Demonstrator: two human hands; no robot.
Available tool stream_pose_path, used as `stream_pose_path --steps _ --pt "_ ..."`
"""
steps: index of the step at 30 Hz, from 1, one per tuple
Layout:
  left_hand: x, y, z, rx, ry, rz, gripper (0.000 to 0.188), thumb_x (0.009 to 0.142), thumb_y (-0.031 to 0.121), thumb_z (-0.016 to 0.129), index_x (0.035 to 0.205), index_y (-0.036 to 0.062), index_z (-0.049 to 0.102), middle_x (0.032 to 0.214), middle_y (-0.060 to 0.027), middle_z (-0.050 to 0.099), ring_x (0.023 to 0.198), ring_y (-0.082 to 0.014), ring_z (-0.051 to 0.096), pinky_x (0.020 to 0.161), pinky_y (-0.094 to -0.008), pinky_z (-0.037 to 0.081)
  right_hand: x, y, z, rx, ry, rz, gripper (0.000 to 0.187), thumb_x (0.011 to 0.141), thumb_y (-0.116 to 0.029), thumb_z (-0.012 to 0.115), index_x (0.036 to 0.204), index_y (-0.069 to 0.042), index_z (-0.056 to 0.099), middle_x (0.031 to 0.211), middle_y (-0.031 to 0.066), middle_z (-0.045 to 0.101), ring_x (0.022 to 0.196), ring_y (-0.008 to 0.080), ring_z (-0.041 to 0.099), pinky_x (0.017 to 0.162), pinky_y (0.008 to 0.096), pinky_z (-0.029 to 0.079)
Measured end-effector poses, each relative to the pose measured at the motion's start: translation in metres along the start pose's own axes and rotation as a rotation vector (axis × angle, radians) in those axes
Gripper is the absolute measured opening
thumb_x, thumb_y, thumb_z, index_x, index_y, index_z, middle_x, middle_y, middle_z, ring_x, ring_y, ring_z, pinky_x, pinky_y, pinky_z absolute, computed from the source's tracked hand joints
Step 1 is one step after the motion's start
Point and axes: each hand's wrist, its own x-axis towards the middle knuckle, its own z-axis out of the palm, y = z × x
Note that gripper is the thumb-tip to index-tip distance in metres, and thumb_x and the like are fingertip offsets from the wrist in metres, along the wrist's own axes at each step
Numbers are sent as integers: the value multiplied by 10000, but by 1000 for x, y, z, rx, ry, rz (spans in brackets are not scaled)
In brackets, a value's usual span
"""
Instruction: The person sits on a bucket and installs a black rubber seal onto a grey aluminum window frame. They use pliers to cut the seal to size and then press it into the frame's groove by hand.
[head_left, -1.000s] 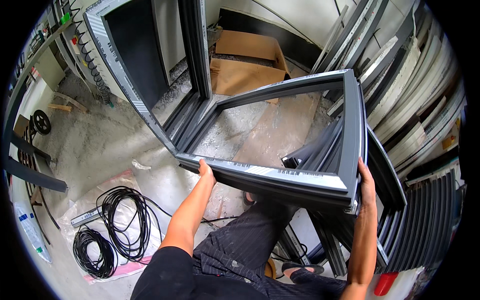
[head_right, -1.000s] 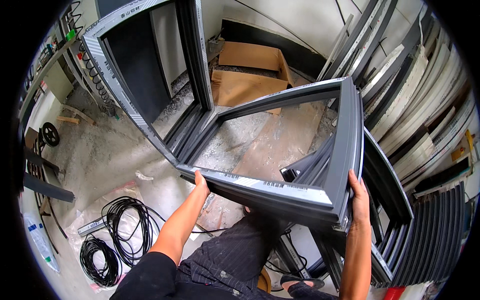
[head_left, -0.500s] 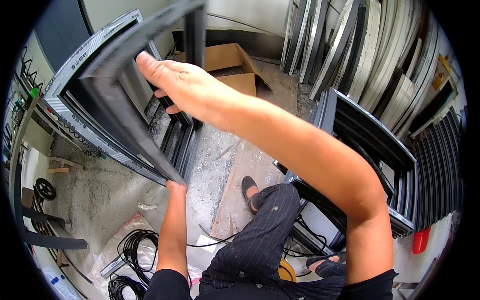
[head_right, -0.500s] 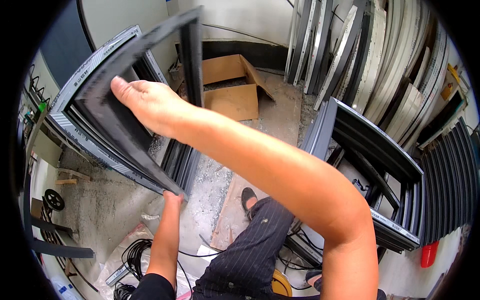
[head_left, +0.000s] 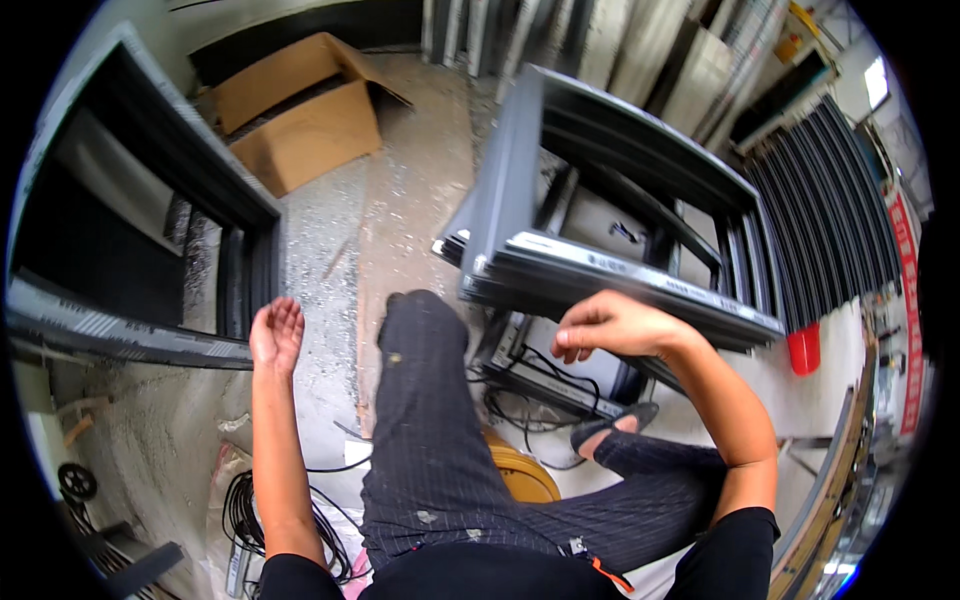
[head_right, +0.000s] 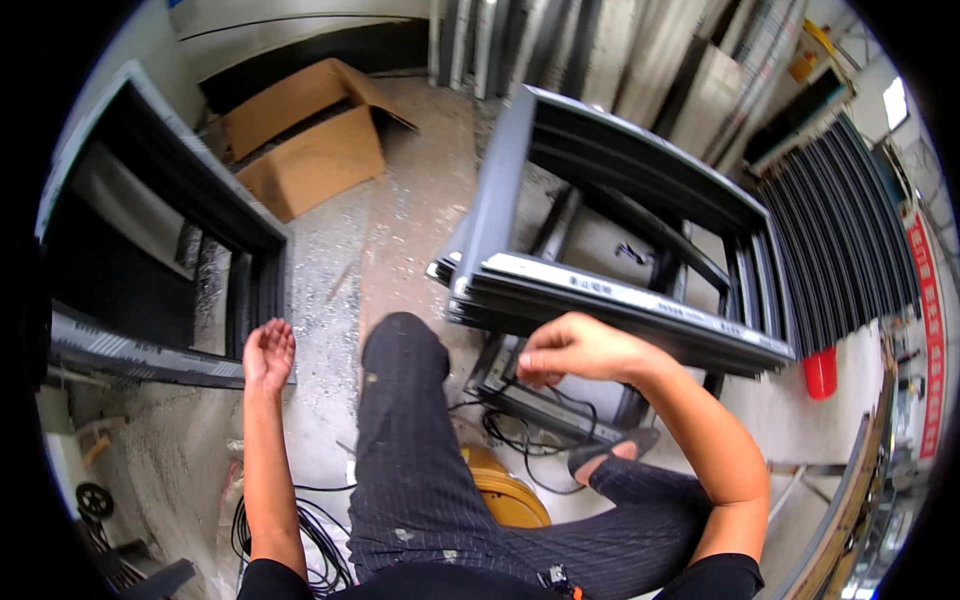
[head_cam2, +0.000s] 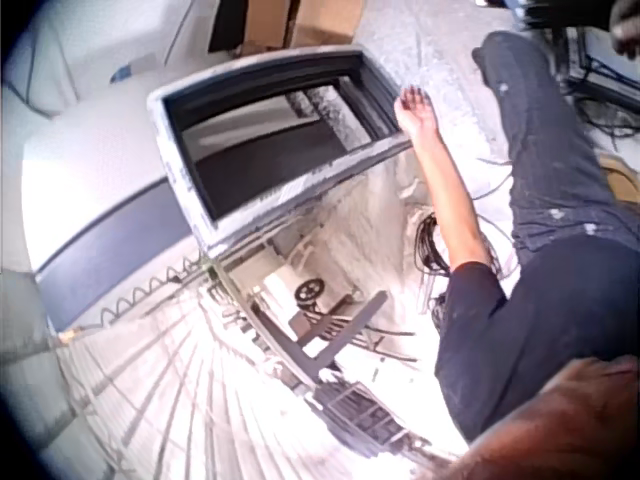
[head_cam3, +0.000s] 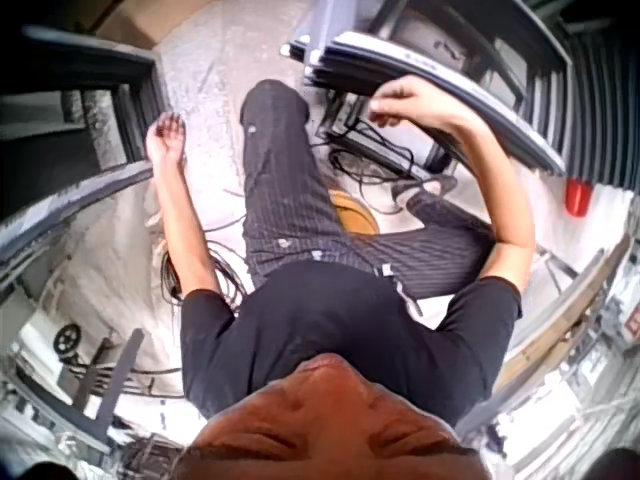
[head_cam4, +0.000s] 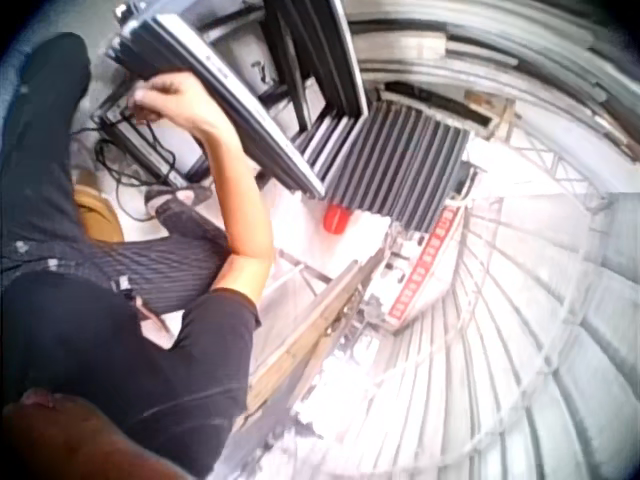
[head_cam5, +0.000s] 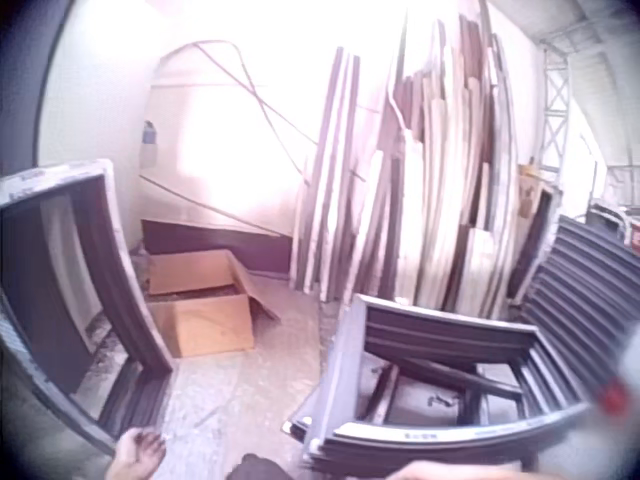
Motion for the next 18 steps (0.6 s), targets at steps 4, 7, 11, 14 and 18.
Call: stream_pose_path --steps 4,7,11,14,18 --pt "-55 -28 123 252 -367 126 330 972 291 517 1153 31 606 1046 -70 655 984 -193 610 901 -312 464 -8 147 9 -697 38 229 366 883 -372 589 1064 -74 703 955 142 703 915 314 666 823 399 514" --pt "-104 -55 191 503 -669 61 296 983 273 502 1081 15 609 978 -81 661 922 -188 631 852 -315 483 7 255 9 -661 67 579 345 850 -339 597 1075 -101 705 1079 150 681 1032 332 631 872 410 500" --pt "-141 -105 230 932 -1048 -239 317 989 269 496 1047 -13 628 938 -108 671 907 -189 641 857 -315 487 17 377 9 -642 253 664 390 843 -362 610 1077 -63 698 1100 175 670 1051 332 630 900 409 496" --pt "-126 -152 211 1051 -1064 -452 342 1005 275 491 1038 -33 638 943 -91 673 914 -176 635 852 -309 485 35 415 16 -522 408 719 444 855 -420 597 1087 -52 684 1170 202 633 1092 345 603 952 417 469" --pt "-107 -170 195 1831 -1105 178 286 968 266 543 1029 1 632 922 -147 673 865 -306 642 801 -360 497 47 449 39 -318 543 738 446 804 -424 661 1014 -32 705 1060 215 668 1035 356 627 905 416 486"
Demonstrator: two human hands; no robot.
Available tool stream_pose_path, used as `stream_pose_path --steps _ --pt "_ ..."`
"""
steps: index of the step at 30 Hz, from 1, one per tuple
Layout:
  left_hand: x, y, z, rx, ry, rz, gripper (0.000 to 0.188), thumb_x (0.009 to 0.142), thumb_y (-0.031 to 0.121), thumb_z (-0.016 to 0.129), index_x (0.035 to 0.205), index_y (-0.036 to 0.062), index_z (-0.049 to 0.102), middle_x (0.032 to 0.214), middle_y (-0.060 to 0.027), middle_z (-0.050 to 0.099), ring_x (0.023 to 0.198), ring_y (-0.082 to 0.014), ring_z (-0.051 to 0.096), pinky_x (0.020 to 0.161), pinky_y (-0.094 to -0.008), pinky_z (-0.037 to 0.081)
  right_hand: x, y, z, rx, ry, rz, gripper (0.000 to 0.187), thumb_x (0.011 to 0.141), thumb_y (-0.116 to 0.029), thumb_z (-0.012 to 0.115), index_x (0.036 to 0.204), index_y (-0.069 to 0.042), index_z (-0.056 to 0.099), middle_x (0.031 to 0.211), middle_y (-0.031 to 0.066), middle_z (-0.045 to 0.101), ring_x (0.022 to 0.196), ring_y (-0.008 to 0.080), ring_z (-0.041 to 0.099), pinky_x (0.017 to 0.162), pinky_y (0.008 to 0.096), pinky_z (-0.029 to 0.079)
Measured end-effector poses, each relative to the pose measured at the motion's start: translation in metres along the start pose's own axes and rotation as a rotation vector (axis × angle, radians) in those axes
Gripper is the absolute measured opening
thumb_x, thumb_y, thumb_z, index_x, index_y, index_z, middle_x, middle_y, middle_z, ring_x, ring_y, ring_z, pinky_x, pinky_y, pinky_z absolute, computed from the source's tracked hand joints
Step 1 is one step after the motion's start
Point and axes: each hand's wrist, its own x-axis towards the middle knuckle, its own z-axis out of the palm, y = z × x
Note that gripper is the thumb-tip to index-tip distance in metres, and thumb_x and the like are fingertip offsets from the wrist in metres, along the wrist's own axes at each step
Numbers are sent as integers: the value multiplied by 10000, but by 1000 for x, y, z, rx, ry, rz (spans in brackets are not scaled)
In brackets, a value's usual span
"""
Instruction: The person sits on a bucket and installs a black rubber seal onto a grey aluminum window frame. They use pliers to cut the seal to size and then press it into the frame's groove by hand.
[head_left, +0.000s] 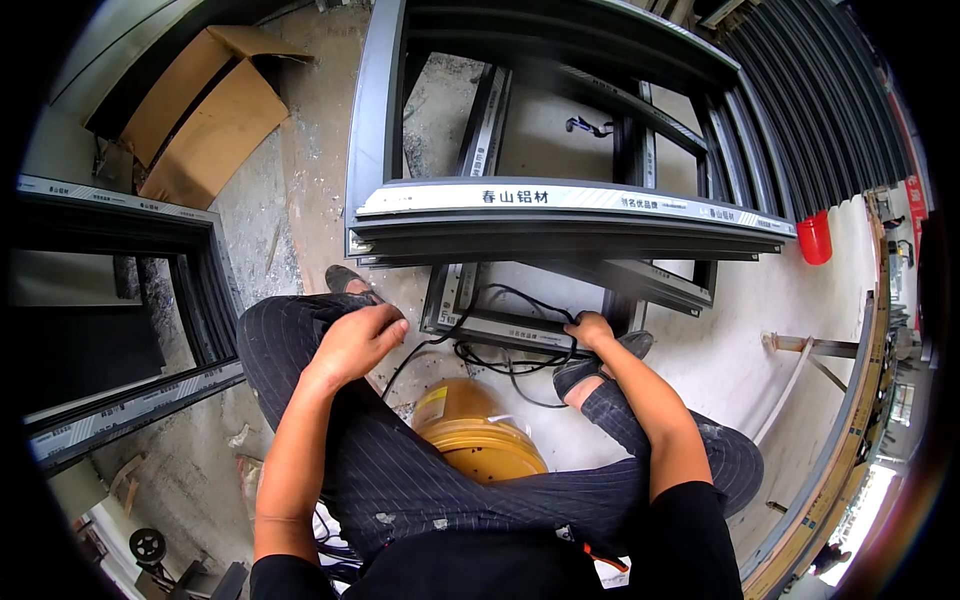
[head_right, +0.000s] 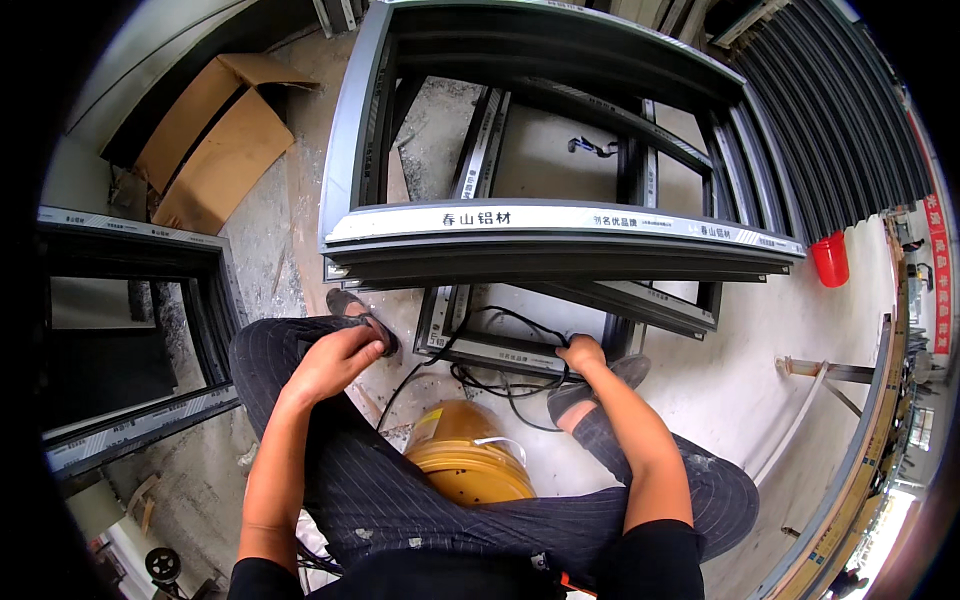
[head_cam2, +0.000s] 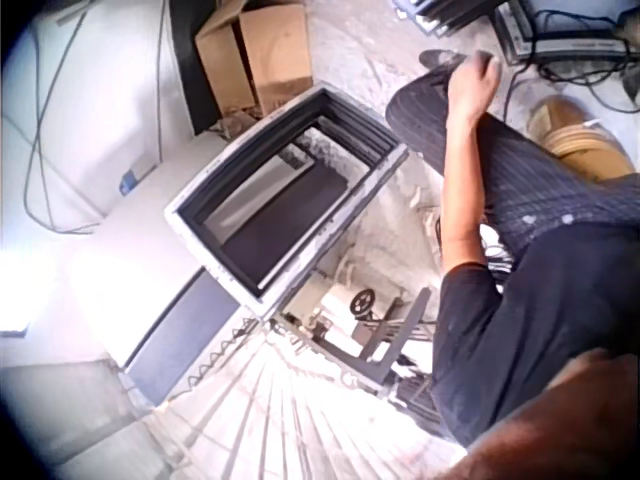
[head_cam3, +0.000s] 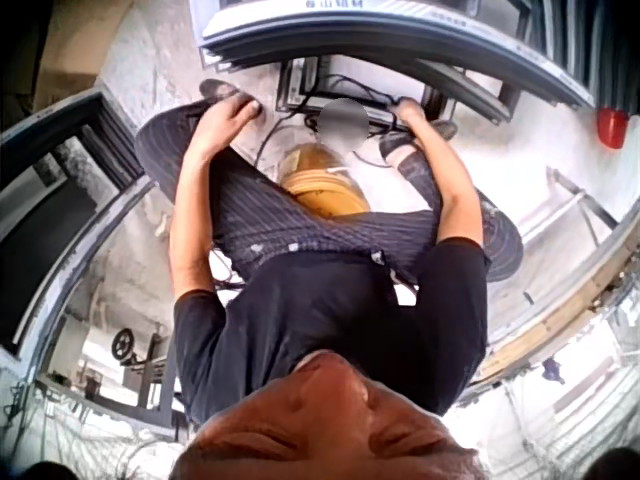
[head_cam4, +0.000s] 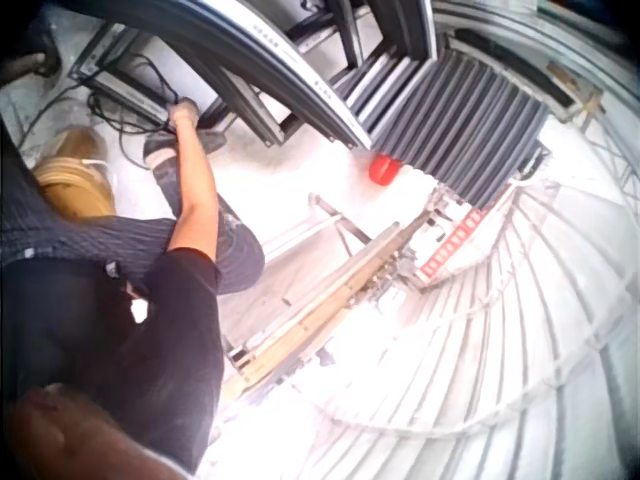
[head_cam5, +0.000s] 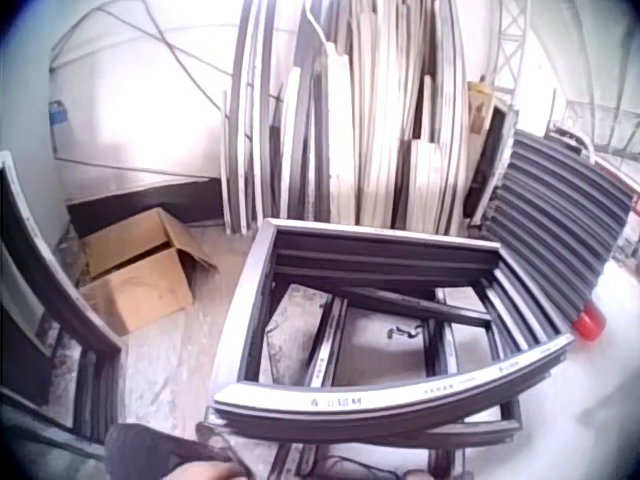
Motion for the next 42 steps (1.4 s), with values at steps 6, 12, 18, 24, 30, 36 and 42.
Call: stream_pose_path --steps 6,12,18,24,30,36,42 --pt "4 -7 13 18 109 -11 276 924 267 569 1007 16 651 929 -209 667 900 -390 632 798 -434 500 -31 -48 -14 157 6 -337 423 677 -313 679 951 9 692 975 209 680 923 378 647 826 435 512" --pt "6 62 34 -30 229 502 398 973 225 519 1298 -4 511 1177 -205 604 1097 -354 573 946 -412 443 -159 -167 -113 716 -574 -760 204 839 -141 654 905 15 540 722 52 611 644 111 605 580 276 477" --pt "-19 77 16 -522 -151 228 301 971 290 572 961 -3 641 822 -39 610 740 -123 568 650 -277 464 -209 -157 -212 104 90 -1006 235 783 -217 675 910 -29 616 808 163 639 765 335 634 674 414 499" --pt "-58 18 -92 -1263 741 163 229 985 248 546 819 95 513 602 54 330 548 -82 315 595 -246 361 -207 -50 -278 12 793 -535 165 759 -101 639 922 -75 634 838 122 664 800 328 650 706 414 517" --pt "-112 -29 -138 -1393 799 329 287 1028 307 473 848 89 520 573 74 265 525 -53 287 627 -219 379 -228 98 -373 -327 1297 266 451 973 -438 470 848 -43 649 720 181 644 692 354 630 607 449 498" --pt "-91 54 -46 -386 -15 239 344 982 307 526 1008 -11 655 875 -82 661 825 -183 630 807 -322 503 -265 71 -384 1121 1006 -342 519 991 -445 462 1152 28 603 1012 159 658 872 214 664 836 347 574" --pt "-61 124 43 -1305 -557 153 843 963 641 239 1412 -61 365 1338 -266 508 1279 -355 478 1121 -443 342 -334 -129 -279 456 504 -1119 480 1012 -420 408 1082 -27 676 1184 154 626 1040 256 616 872 366 499"
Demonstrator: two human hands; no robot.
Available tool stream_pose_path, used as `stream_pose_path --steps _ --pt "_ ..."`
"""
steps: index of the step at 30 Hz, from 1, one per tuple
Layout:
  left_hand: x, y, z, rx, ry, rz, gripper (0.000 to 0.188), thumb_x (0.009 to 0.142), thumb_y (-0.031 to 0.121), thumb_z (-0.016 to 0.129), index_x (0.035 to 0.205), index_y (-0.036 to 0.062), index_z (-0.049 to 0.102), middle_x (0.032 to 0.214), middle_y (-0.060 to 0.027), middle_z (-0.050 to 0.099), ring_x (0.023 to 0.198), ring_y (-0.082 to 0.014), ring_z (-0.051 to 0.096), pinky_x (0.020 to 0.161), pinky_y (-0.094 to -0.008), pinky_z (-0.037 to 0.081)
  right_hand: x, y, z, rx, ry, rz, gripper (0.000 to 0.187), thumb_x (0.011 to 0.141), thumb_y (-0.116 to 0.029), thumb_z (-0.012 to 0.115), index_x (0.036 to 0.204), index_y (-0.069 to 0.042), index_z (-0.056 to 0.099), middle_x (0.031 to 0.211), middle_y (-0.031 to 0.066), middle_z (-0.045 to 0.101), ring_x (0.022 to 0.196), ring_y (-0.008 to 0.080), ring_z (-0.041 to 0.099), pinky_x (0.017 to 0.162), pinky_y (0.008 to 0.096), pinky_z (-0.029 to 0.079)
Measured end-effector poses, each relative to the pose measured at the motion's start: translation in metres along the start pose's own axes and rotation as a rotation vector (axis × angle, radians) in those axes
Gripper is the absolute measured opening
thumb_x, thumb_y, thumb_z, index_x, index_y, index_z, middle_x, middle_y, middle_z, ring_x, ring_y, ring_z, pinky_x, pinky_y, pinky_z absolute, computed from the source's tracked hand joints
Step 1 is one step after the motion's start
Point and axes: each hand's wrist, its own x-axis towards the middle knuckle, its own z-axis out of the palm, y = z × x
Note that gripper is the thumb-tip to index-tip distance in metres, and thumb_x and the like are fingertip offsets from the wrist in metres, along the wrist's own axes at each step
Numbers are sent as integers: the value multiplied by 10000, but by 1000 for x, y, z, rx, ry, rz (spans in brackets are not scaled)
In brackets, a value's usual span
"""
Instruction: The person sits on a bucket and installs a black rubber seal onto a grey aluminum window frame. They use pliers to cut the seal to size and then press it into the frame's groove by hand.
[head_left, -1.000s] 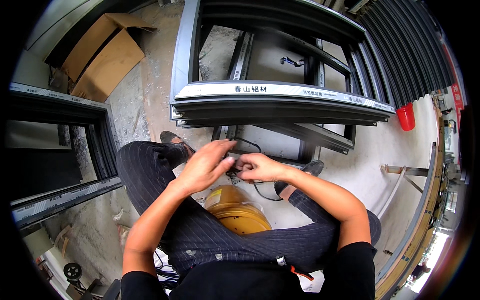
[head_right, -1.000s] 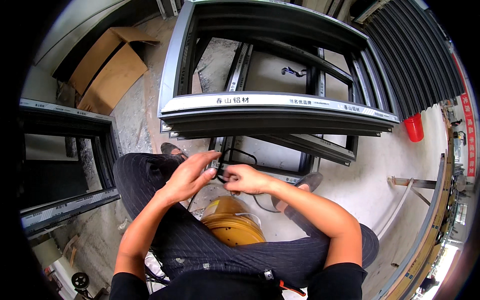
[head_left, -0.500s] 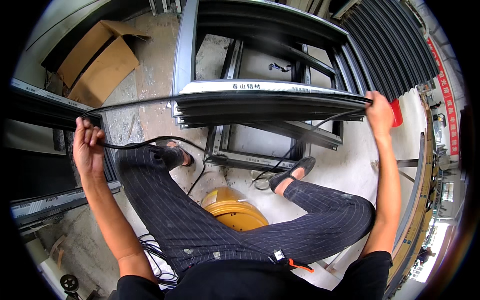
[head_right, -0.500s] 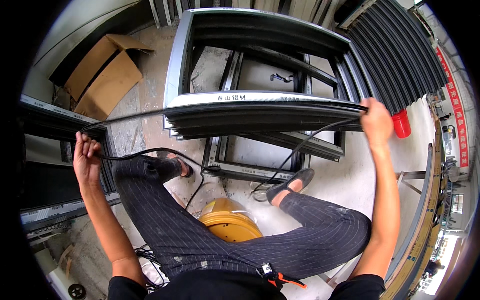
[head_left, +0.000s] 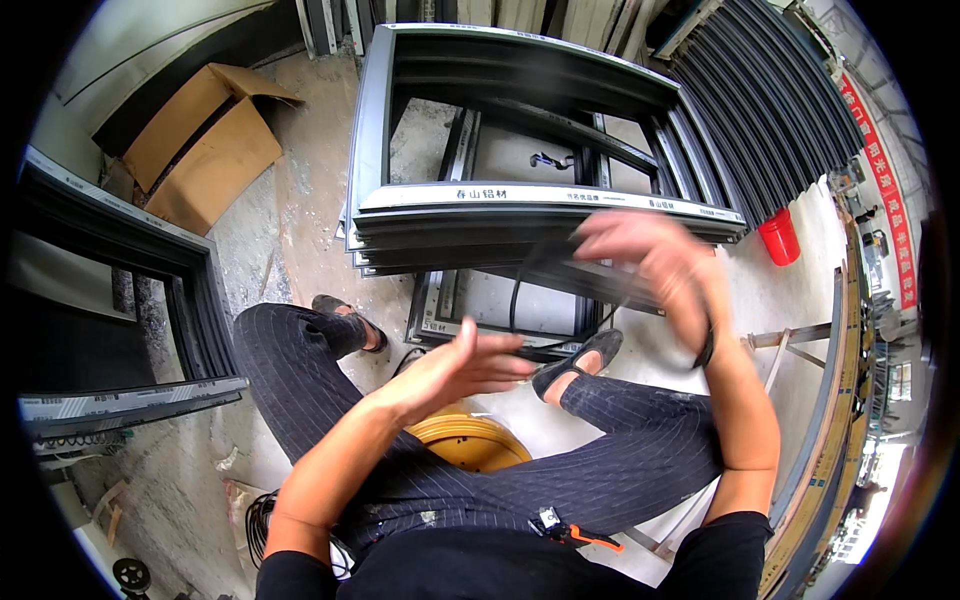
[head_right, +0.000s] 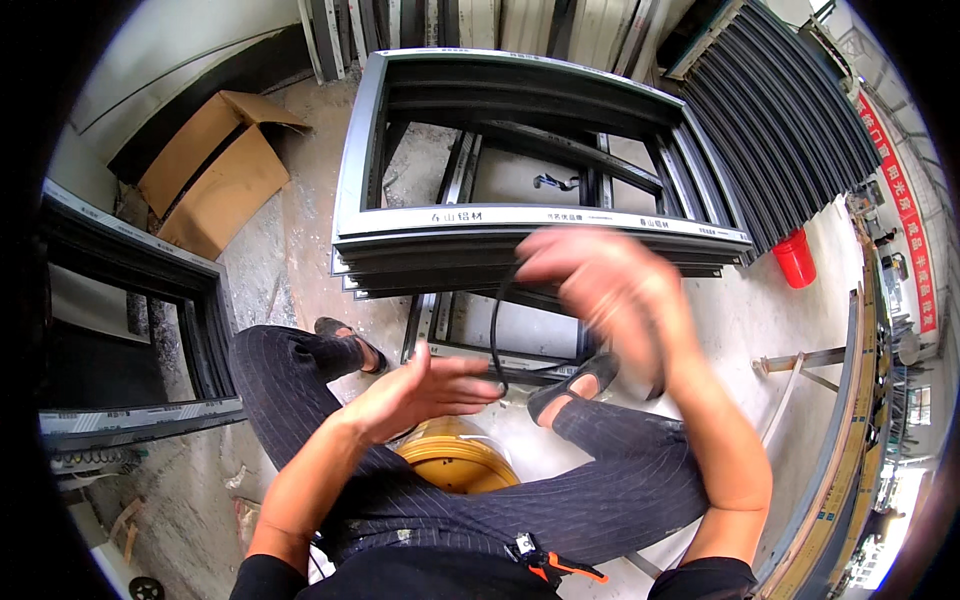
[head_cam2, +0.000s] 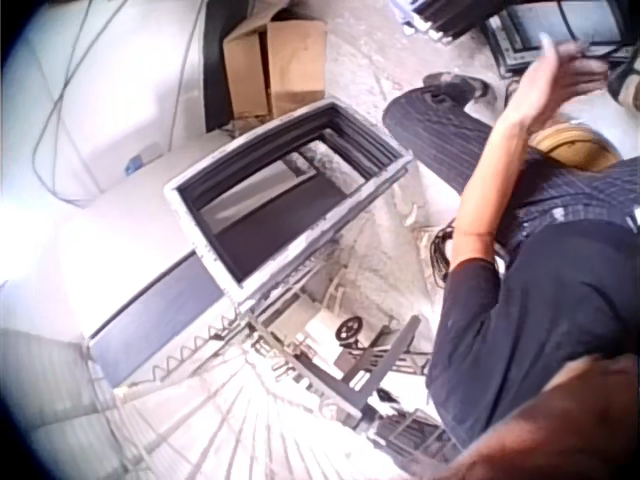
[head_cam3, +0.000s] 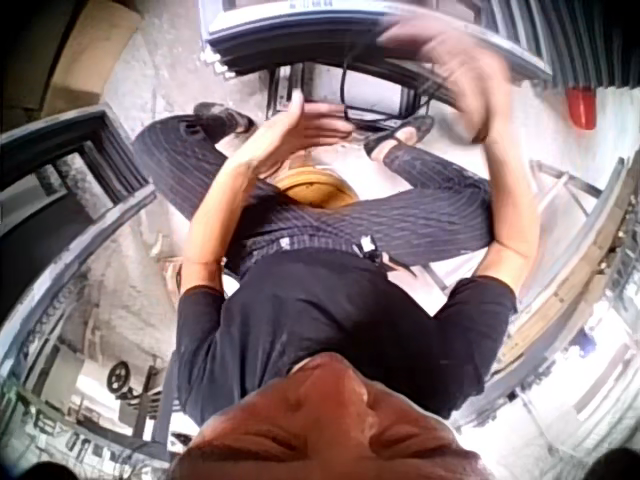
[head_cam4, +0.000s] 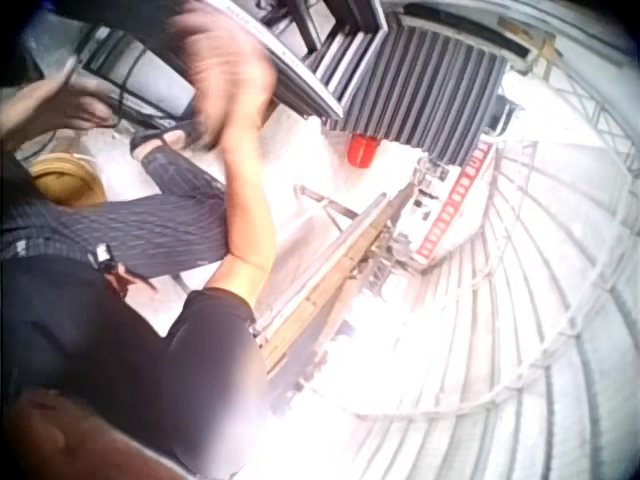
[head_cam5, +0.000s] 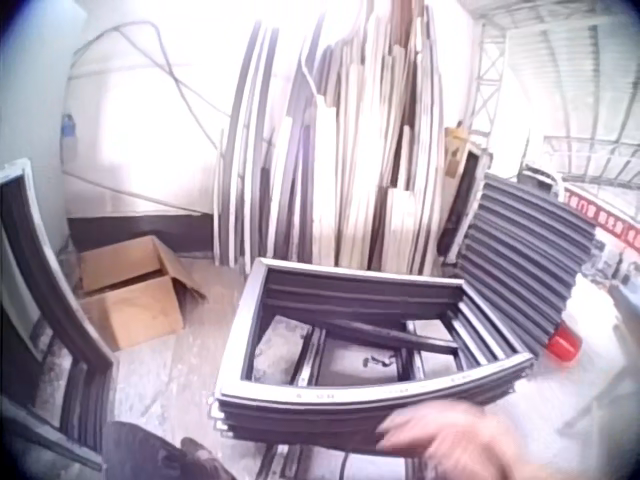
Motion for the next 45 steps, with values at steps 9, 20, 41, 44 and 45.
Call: stream_pose_path --steps 9,20,41,44,45 --pt "-19 44 -74 -1050 186 450 244 955 149 532 1118 -32 524 794 -49 613 812 -224 589 800 -351 509 -56 -2 18 335 -287 82 170 933 -136 583 892 3 673 1031 132 693 872 272 661 784 360 527" --pt "-173 183 -136 -538 425 997 267 1014 248 467 927 -3 499 642 3 368 597 -119 387 635 -266 428 -110 107 -8 -806 -137 189 294 855 -251 657 673 -23 619 713 140 608 733 345 601 658 443 490" --pt "0 19 -70 97 477 308 238 992 233 538 1083 24 607 846 -13 608 794 -109 587 735 -231 466 -190 -19 113 -110 -935 371 320 862 -363 637 968 -60 639 918 142 625 943 323 607 793 416 507" --pt "6 -1 -78 68 435 285 245 990 220 543 1118 18 598 866 -22 623 812 -107 604 737 -232 473 -197 -18 126 -178 -1030 278 360 859 -357 653 1085 -76 653 940 96 639 969 286 600 830 373 500" --pt "6 -2 -76 65 445 271 239 988 216 547 1116 23 604 854 -23 620 797 -114 600 742 -239 476 -200 -16 127 -126 -1025 235 337 836 -284 683 1113 -97 641 994 79 633 983 271 587 828 364 501"
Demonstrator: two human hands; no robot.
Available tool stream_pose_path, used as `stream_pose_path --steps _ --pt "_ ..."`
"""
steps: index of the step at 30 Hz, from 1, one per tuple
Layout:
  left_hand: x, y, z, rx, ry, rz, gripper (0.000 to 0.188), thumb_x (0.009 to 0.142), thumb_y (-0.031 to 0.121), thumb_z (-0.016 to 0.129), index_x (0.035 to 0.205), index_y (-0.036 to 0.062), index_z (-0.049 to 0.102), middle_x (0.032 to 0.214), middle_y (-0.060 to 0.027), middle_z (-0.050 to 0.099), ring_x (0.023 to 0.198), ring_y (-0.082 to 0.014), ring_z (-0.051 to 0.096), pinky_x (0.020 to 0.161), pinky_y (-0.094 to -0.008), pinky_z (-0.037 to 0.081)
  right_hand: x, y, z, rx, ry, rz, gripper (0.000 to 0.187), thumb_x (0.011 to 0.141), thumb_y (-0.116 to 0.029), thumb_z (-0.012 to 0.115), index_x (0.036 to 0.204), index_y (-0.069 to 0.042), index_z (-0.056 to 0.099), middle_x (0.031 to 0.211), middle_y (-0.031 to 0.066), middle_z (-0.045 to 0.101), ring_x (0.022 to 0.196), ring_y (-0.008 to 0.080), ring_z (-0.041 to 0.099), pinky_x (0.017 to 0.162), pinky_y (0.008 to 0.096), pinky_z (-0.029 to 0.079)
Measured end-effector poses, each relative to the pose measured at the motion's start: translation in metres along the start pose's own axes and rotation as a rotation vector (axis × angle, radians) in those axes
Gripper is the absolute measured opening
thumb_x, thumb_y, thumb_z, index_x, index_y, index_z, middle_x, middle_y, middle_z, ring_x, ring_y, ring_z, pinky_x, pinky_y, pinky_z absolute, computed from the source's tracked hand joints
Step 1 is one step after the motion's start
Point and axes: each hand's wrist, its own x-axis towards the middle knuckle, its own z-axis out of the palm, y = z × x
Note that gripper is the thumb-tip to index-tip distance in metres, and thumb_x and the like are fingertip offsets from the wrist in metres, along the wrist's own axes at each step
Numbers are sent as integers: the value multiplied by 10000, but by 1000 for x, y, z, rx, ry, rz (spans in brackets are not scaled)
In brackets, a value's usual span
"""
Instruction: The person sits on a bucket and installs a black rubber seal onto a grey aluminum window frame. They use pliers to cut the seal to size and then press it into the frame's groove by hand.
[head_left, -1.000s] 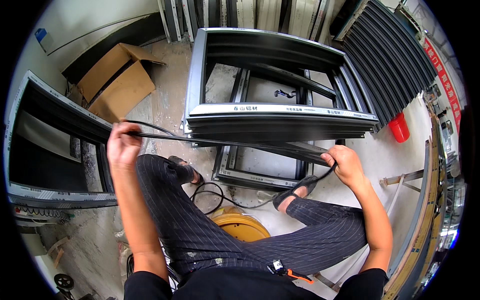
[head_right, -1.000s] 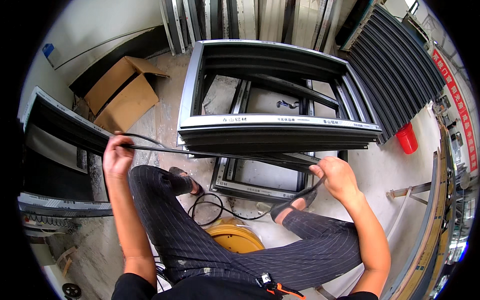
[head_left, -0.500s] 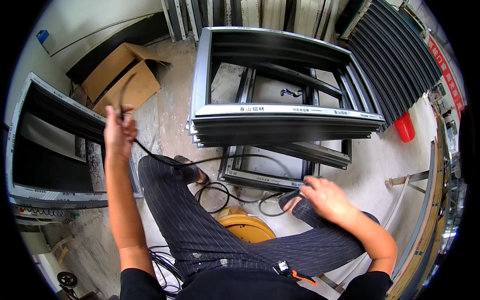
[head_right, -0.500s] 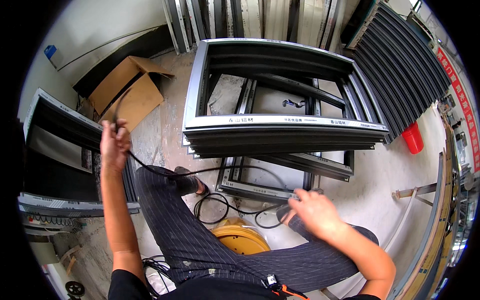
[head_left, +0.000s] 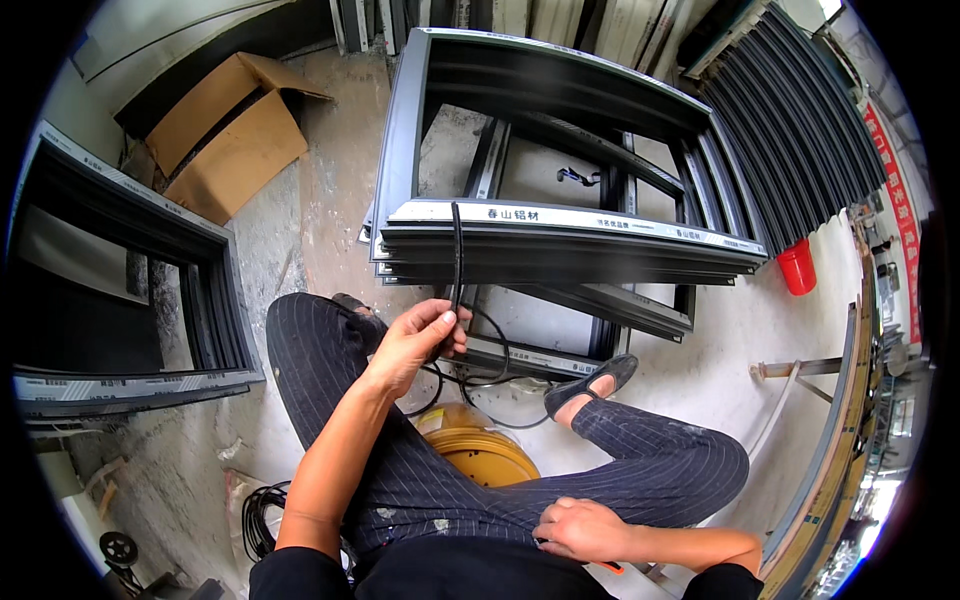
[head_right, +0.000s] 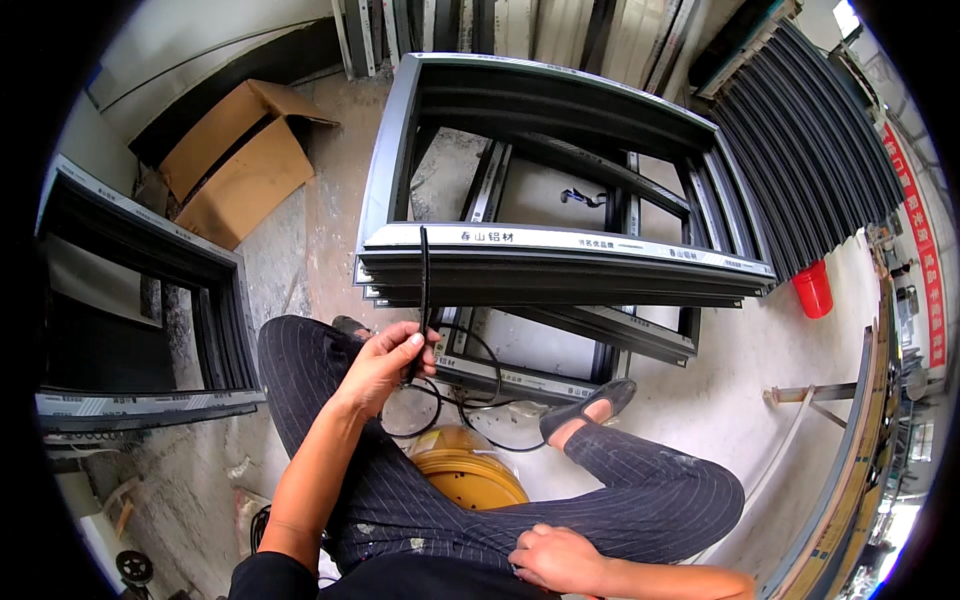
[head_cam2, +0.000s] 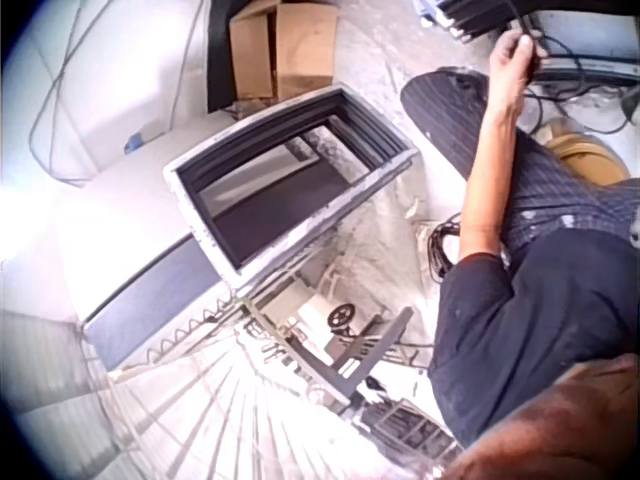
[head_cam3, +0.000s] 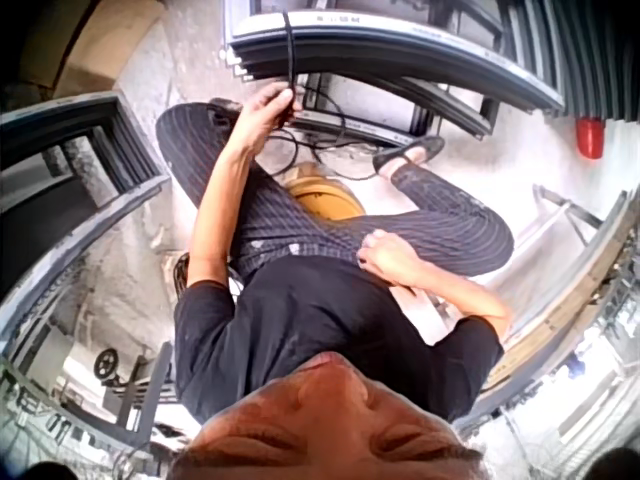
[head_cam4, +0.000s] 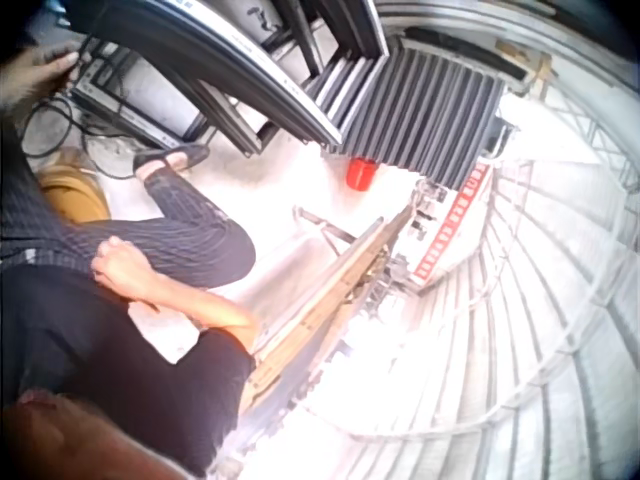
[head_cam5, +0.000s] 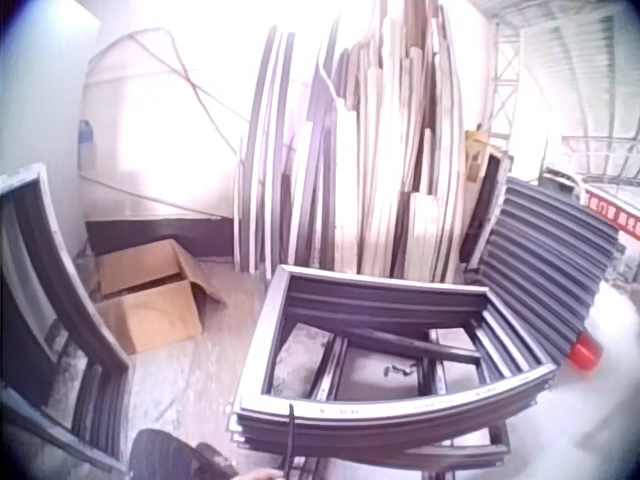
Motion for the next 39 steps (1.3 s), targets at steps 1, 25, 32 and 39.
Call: stream_pose_path --steps 1,25,32,39 --pt "0 0 2 2 10 -14 232 986 212 550 1113 27 609 842 -23 617 782 -121 596 746 -246 479 -2 0 1 8 -2 -13 342 829 -267 689 1122 -98 633 1006 75 629 984 271 582 836 364 498" --pt "-60 -51 41 -180 -45 -264 259 971 148 456 1109 -38 571 868 -51 590 740 -136 518 724 -257 427 44 24 10 1580 434 259 883 832 24 712 1507 -77 152 1115 160 556 1046 191 584 904 320 507" --pt "-70 -56 47 103 -98 -215 271 1029 242 442 1152 31 559 822 -21 553 764 -102 505 733 -237 413 41 27 -1 1512 268 294 703 842 -4 705 1432 19 325 936 67 616 907 147 616 840 275 497" --pt "-75 -69 55 61 -99 -211 279 1024 244 463 1113 2 569 846 -18 556 770 -94 491 738 -230 417 43 26 -14 1569 81 153 628 831 -142 756 1365 -29 444 988 69 656 961 121 609 876 265 462"
